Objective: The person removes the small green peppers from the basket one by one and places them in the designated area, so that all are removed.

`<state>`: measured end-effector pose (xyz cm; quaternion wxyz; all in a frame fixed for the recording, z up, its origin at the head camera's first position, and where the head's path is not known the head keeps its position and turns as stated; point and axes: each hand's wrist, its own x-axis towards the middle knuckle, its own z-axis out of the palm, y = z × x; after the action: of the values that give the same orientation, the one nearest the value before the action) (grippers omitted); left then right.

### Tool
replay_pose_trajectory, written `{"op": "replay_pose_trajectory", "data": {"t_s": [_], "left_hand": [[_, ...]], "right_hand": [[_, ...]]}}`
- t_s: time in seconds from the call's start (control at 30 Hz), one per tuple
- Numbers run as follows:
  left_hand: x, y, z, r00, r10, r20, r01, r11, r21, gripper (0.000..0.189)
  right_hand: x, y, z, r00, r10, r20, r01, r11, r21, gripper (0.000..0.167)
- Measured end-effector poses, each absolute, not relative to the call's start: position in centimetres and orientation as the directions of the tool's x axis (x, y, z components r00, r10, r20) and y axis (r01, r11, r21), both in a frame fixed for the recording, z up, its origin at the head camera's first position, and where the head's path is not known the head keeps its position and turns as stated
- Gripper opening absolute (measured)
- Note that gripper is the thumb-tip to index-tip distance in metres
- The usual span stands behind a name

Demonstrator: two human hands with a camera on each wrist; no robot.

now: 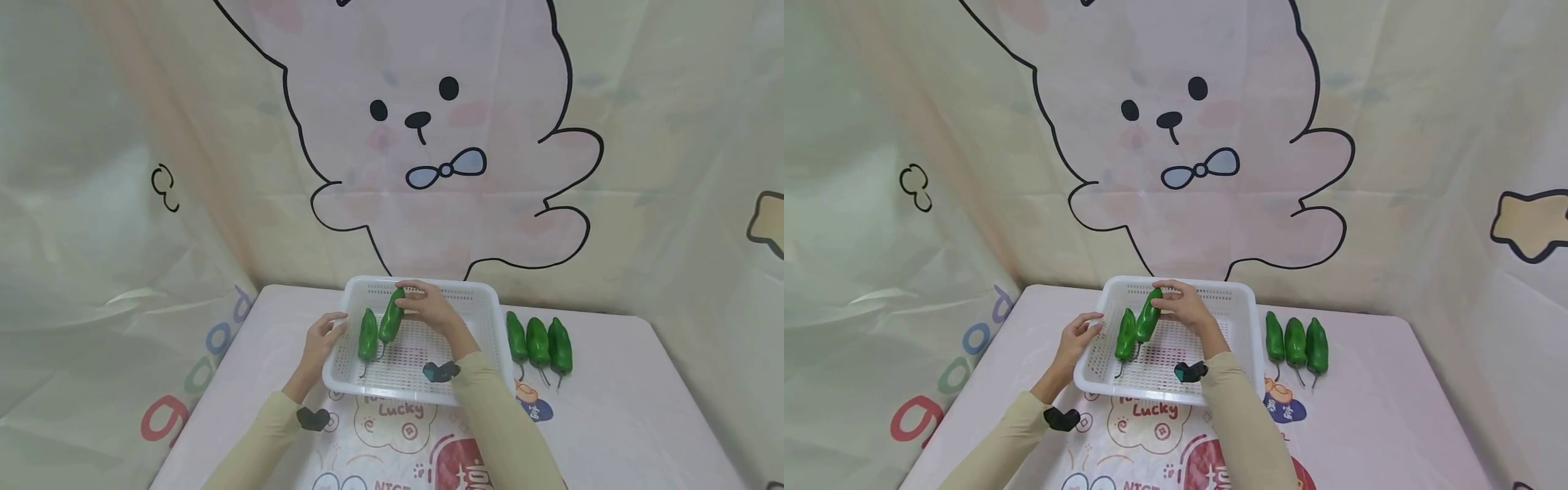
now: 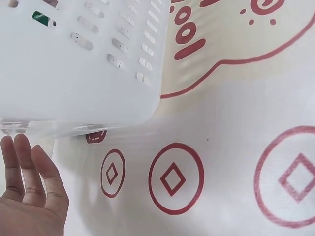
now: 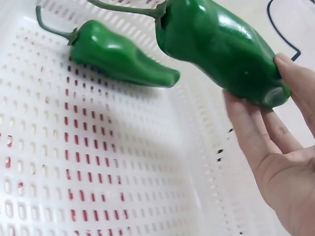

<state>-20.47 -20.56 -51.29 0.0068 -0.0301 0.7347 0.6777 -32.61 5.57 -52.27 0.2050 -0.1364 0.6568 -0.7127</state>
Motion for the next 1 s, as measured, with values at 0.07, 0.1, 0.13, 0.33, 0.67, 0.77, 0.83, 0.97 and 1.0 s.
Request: {"op": "replay_pose_trajectory", "data": {"t_s": [0.07, 0.1, 0.13, 0.33, 0.67, 0.77, 0.83, 0.97, 1.0], "left_hand": [[-20.5, -20.5, -51.3, -0.998, -0.037, -0.052, -0.055, 0.084, 0.995, 0.037], [-20.5, -20.5, -51.2, -0.998, -0.039, -0.053, -0.056, 0.086, 0.995, 0.037], [-20.5, -20.5, -51.2, -0.998, -0.038, -0.054, -0.057, 0.088, 0.994, 0.037], [-20.4, -20.6, -51.0, -0.997, -0.041, -0.059, -0.063, 0.097, 0.993, 0.039], [-20.4, -20.4, -51.0, -0.997, -0.051, -0.060, -0.065, 0.092, 0.994, 0.036], [-20.4, -20.3, -50.8, -0.997, -0.053, -0.064, -0.069, 0.100, 0.993, 0.037], [-20.4, -20.3, -50.8, -0.996, -0.054, -0.065, -0.070, 0.102, 0.992, 0.036], [-20.3, -20.4, -50.9, -0.996, -0.060, -0.067, -0.073, 0.097, 0.993, 0.035], [-20.3, -20.4, -51.0, -0.996, -0.062, -0.068, -0.074, 0.096, 0.993, 0.035]], "right_hand": [[-32.6, 5.7, -51.8, -0.883, -0.462, -0.080, 0.139, -0.093, -0.986, 0.050], [-32.5, 5.8, -51.6, -0.885, -0.458, -0.080, 0.144, -0.107, -0.984, 0.050], [-32.5, 5.9, -51.3, -0.887, -0.454, -0.079, 0.149, -0.120, -0.981, 0.049], [-31.9, 6.4, -49.7, -0.897, -0.440, -0.041, 0.120, -0.154, -0.981, 0.053], [-31.2, 7.8, -47.6, -0.926, -0.376, -0.013, 0.063, -0.122, -0.991, 0.052], [-31.0, 8.4, -47.2, -0.929, -0.371, 0.009, 0.028, -0.095, -0.995, 0.054], [-30.8, 8.9, -47.0, -0.927, -0.375, 0.025, 0.006, -0.080, -0.997, 0.055], [-30.5, 9.7, -46.6, -0.923, -0.383, 0.041, -0.014, -0.075, -0.997, 0.057], [-30.5, 10.0, -46.4, -0.921, -0.386, 0.045, -0.017, -0.075, -0.997, 0.058]]}}
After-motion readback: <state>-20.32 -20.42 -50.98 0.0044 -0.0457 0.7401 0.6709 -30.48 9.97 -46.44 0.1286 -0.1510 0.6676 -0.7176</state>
